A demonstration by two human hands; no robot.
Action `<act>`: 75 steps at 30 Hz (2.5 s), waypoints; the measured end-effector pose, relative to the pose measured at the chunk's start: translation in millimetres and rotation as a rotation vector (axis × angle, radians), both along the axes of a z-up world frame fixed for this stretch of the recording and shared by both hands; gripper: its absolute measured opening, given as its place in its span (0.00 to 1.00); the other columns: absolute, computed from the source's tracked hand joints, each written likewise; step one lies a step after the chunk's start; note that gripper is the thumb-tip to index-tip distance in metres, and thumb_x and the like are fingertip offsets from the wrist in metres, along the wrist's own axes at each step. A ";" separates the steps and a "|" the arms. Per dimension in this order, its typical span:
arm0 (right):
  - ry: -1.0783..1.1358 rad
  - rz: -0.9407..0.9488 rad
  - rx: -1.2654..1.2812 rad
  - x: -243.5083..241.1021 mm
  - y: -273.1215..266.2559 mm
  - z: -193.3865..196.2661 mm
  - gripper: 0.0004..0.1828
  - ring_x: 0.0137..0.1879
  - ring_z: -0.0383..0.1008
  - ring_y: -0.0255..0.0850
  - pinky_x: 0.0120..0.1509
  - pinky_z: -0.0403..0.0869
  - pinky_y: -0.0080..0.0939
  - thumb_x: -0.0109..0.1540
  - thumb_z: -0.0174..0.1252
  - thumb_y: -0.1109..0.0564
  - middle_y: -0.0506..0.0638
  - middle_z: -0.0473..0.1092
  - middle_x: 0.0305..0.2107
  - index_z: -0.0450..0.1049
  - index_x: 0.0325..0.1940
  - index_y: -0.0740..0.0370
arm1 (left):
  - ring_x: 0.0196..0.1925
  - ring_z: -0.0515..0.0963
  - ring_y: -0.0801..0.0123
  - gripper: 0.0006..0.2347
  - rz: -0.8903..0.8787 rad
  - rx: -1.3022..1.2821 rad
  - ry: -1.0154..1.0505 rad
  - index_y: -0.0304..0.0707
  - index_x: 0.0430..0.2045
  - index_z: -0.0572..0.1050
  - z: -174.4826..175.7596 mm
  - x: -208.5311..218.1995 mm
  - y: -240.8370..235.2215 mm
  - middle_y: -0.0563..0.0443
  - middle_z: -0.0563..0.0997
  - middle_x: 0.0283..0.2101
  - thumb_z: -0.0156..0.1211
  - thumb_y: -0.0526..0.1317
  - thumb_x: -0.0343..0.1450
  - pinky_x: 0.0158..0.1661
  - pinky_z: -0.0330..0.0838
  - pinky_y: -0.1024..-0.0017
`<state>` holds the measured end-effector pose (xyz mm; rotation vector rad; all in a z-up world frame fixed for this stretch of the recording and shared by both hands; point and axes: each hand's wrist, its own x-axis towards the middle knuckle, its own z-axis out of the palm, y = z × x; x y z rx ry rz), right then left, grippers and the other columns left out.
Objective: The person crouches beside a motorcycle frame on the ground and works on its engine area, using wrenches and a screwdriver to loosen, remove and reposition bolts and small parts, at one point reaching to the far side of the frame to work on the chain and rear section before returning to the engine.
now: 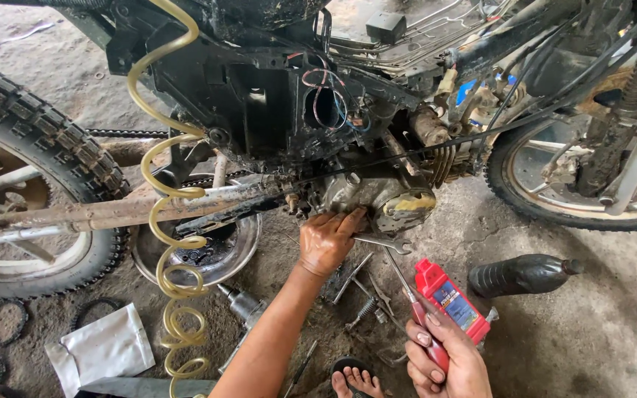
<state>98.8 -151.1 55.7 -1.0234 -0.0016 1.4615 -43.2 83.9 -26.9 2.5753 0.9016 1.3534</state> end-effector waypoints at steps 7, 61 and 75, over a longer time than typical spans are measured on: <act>0.035 -0.004 0.051 0.4 -0.1 -1.3 0.22 0.13 0.48 0.28 0.13 0.47 0.32 0.66 0.45 0.53 0.46 0.59 0.25 0.66 0.63 0.63 | 0.32 0.84 0.66 0.21 0.027 0.065 0.011 0.50 0.55 0.78 -2.9 5.5 0.7 0.55 0.84 0.30 0.69 0.34 0.66 0.33 0.78 0.66; -0.017 0.101 -0.026 7.4 4.6 -8.3 0.30 0.10 0.46 0.33 0.12 0.51 0.37 0.63 0.45 0.51 0.48 0.57 0.21 0.64 0.71 0.57 | 0.20 0.80 0.64 0.17 0.096 -0.954 -0.288 0.34 0.30 0.80 -41.4 4.9 -55.4 0.44 0.82 0.21 0.51 0.47 0.78 0.24 0.73 0.60; -0.080 0.010 -0.097 -12.9 3.8 -19.0 0.29 0.11 0.52 0.38 0.15 0.52 0.38 0.62 0.50 0.55 0.53 0.58 0.18 0.67 0.69 0.61 | 0.36 0.83 0.60 0.06 -0.006 -0.295 1.167 0.43 0.31 0.84 162.2 13.5 17.3 0.48 0.84 0.36 0.64 0.34 0.65 0.34 0.79 0.64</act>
